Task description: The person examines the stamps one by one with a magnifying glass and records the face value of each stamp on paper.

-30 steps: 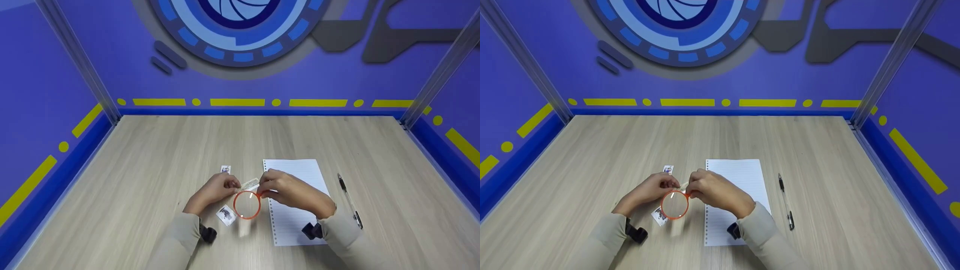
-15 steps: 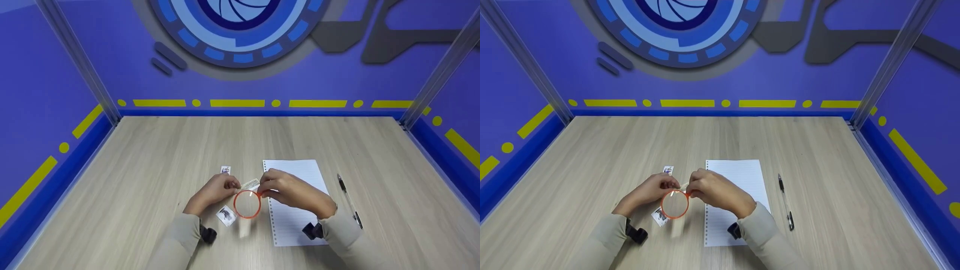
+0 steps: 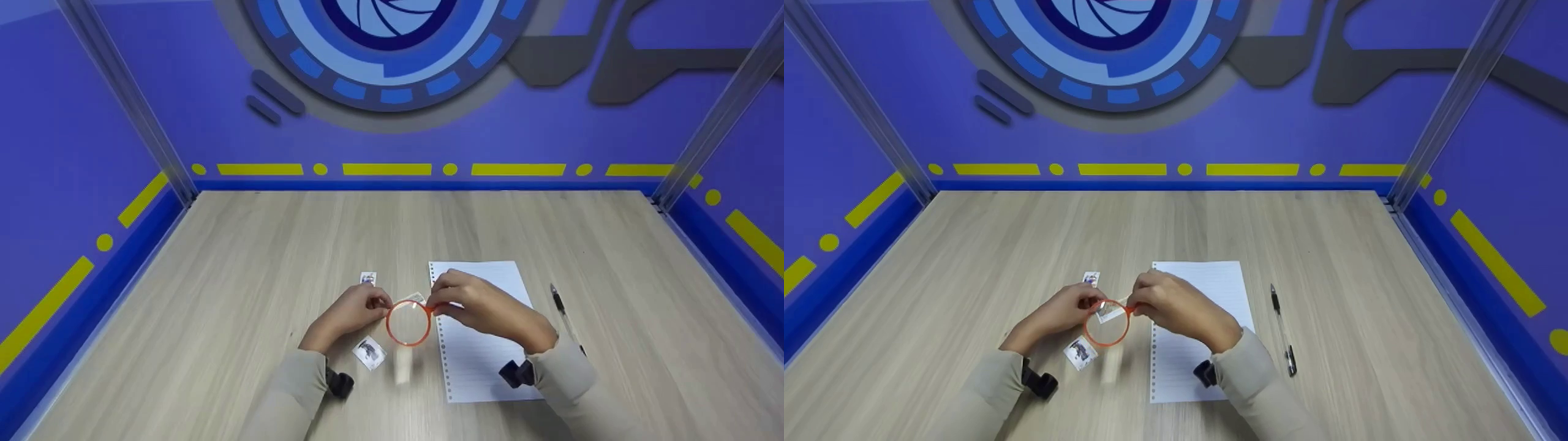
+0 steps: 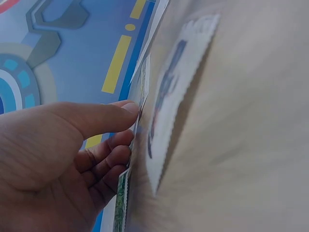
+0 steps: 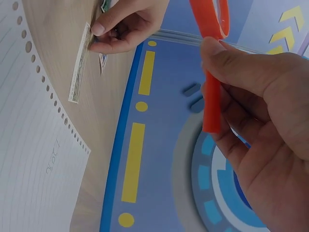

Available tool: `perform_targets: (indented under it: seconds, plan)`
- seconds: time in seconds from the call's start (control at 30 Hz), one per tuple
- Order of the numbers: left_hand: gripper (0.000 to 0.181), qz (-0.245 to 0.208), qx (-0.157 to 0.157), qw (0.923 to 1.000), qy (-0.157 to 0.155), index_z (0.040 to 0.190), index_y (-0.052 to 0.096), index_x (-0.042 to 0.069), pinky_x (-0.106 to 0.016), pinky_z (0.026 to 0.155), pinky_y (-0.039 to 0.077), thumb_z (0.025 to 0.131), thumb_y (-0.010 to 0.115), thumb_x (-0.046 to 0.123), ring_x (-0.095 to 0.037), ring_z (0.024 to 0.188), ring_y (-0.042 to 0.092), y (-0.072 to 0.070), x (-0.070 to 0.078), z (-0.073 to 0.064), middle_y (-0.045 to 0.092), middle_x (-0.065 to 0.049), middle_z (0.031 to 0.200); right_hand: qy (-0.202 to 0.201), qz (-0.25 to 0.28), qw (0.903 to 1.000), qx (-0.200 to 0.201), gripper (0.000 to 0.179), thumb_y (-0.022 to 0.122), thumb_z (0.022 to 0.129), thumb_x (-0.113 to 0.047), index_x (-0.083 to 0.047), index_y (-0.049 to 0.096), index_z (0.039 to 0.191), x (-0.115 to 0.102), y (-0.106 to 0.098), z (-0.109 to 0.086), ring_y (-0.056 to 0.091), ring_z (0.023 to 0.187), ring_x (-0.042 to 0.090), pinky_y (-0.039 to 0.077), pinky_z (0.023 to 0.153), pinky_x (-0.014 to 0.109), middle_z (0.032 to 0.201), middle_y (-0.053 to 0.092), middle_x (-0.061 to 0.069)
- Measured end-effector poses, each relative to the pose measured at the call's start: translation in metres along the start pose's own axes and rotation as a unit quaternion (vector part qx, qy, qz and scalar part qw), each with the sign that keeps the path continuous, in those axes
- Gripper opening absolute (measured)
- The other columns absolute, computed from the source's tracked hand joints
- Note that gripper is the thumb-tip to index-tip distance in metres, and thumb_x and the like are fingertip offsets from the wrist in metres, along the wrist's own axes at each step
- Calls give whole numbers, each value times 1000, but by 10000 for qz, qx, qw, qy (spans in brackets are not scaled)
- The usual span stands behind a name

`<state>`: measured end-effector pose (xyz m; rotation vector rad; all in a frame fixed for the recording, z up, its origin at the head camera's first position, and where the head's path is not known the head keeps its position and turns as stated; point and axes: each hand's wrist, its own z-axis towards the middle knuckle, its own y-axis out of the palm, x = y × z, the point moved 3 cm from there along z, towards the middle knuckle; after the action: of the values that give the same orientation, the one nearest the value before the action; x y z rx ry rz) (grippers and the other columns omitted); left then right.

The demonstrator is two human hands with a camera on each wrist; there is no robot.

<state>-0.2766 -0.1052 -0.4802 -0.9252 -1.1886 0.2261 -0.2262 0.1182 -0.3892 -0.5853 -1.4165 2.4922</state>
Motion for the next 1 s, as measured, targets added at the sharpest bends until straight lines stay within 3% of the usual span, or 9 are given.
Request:
perform_targets:
  seconds: [0.27,0.47,0.63,0.8,1.0]
  plan:
    - [9,38,-31,10000,-1,93,71,5,-23,66,43,86,66,4,-9,75,50,0,1,0,62,-3,81,429,137,9989,85,12,72,83,-3,-8,73,94,8,-12,-7,62,86,12,56,72,24,93,64,0]
    - [9,19,-68,10000,0,93,71,4,-22,65,43,85,67,2,-8,74,50,0,1,0,63,-3,81,341,123,9977,566,16,74,79,1,-6,73,93,19,-20,-15,62,83,12,56,70,24,91,64,1]
    - [10,18,-92,10000,-5,94,71,4,-21,64,42,86,66,3,-7,72,49,1,1,1,62,-3,81,301,75,9954,909,18,75,76,3,-5,72,92,29,-26,-24,60,81,12,52,70,16,90,64,1]
    - [11,60,-25,9999,128,92,71,3,-20,64,42,84,64,0,-7,71,49,1,0,1,63,-4,79,527,130,9920,1136,21,76,74,6,-6,72,91,38,-31,-33,60,81,13,46,74,6,90,64,1]
    - [10,104,-38,9999,-34,94,71,5,-20,64,41,86,66,4,-8,73,48,1,1,0,62,-2,81,734,360,9860,1455,26,76,71,11,-4,72,92,47,-39,-45,61,76,14,47,72,6,87,65,3]
